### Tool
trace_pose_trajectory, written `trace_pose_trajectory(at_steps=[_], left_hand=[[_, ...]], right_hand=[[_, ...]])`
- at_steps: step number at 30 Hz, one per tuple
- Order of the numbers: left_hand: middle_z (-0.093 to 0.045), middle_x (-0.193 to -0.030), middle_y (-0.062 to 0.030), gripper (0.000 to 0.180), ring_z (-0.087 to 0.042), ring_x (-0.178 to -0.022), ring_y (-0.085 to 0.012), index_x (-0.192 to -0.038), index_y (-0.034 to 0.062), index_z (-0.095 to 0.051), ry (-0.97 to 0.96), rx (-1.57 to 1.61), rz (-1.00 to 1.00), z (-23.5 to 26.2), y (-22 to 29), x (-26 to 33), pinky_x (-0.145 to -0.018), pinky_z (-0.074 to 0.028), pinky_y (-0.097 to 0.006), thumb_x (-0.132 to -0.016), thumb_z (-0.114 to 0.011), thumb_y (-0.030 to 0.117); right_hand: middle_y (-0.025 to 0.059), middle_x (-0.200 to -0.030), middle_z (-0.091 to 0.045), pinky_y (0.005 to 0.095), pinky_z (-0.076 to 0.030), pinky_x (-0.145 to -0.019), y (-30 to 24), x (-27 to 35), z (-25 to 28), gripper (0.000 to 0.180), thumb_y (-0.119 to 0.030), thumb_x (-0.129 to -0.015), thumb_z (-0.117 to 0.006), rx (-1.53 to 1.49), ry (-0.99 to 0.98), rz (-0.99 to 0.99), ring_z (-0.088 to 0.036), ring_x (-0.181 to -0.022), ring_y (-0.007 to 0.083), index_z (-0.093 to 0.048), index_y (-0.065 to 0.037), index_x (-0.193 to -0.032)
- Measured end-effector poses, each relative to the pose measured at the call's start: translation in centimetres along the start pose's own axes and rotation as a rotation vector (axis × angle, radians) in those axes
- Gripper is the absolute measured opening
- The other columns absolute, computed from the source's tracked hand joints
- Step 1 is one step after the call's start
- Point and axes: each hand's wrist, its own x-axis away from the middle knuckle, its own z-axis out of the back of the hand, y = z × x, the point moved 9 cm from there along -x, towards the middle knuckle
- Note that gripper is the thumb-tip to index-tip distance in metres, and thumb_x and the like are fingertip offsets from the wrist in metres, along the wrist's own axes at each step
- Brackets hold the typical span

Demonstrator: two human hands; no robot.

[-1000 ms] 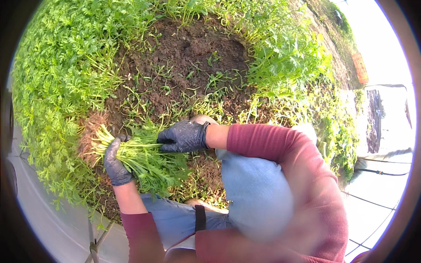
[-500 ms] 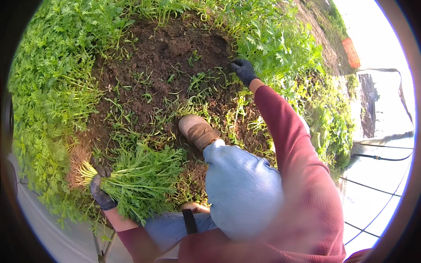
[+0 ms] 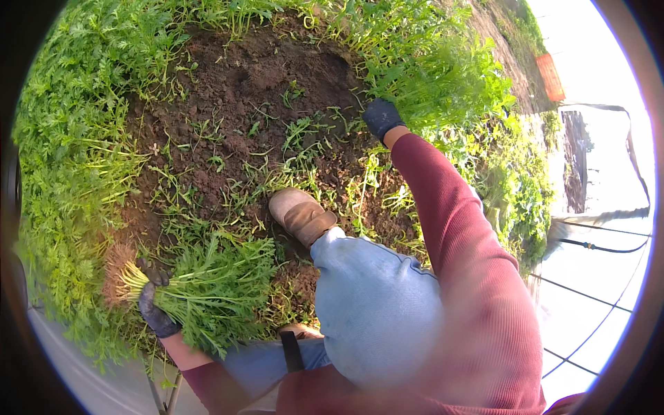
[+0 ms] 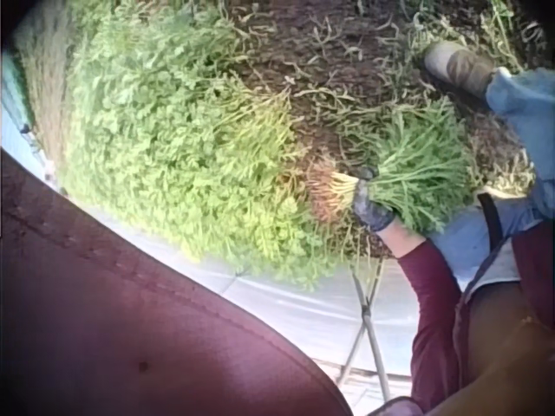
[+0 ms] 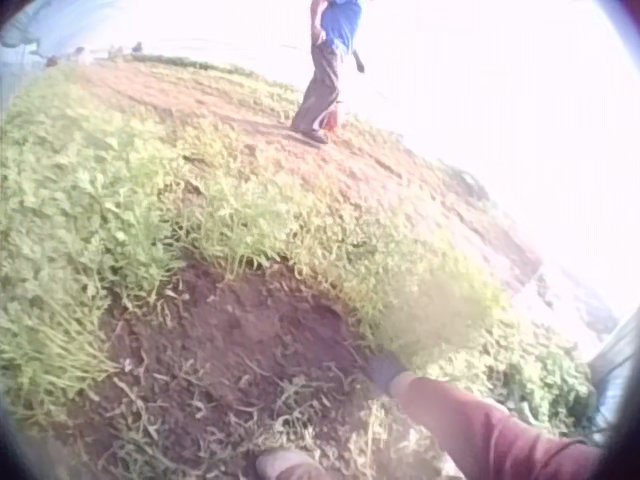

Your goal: The person harvests carrot tops by hand from a greenhouse bed, gathers them into bunches, and ties them with rubber bands. The person places the tied bunches into a white container.

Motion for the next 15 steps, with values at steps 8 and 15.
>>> trace_pose_trajectory(at_steps=[8,15], left_hand=[[-0.043,-0.084,-0.0017,0.068,-0.041,-0.077,-0.0148,-0.136,-0.0005,-0.025,-0.066,0.037,0.03,-1.9,0.1,0.3,-0.086,-0.032,-0.032,-0.078,-0.056,0.015],[-0.046,-0.077,-0.0024,0.042,-0.043,-0.072,-0.0161,-0.103,0.0026,-0.043,-0.089,0.042,0.115,-6.6,-0.4,2.9,-0.087,-0.031,-0.033,-0.075,-0.066,0.023]], right_hand=[[0.0119,-0.085,-0.067,0.0397,-0.048,-0.075,0.0,1.3,6.5,0.029,-0.03,-0.074,-0.069,-0.654,0.034,-0.091,-0.063,-0.08,0.0279,-0.068,-0.004,-0.083],[0.0093,-0.099,-0.064,0.034,-0.052,-0.078,-11.0,7.0,14.2,0.057,-0.051,-0.082,-0.059,-2.227,-0.487,0.537,-0.062,-0.088,0.0185,-0.056,-0.002,-0.111]])
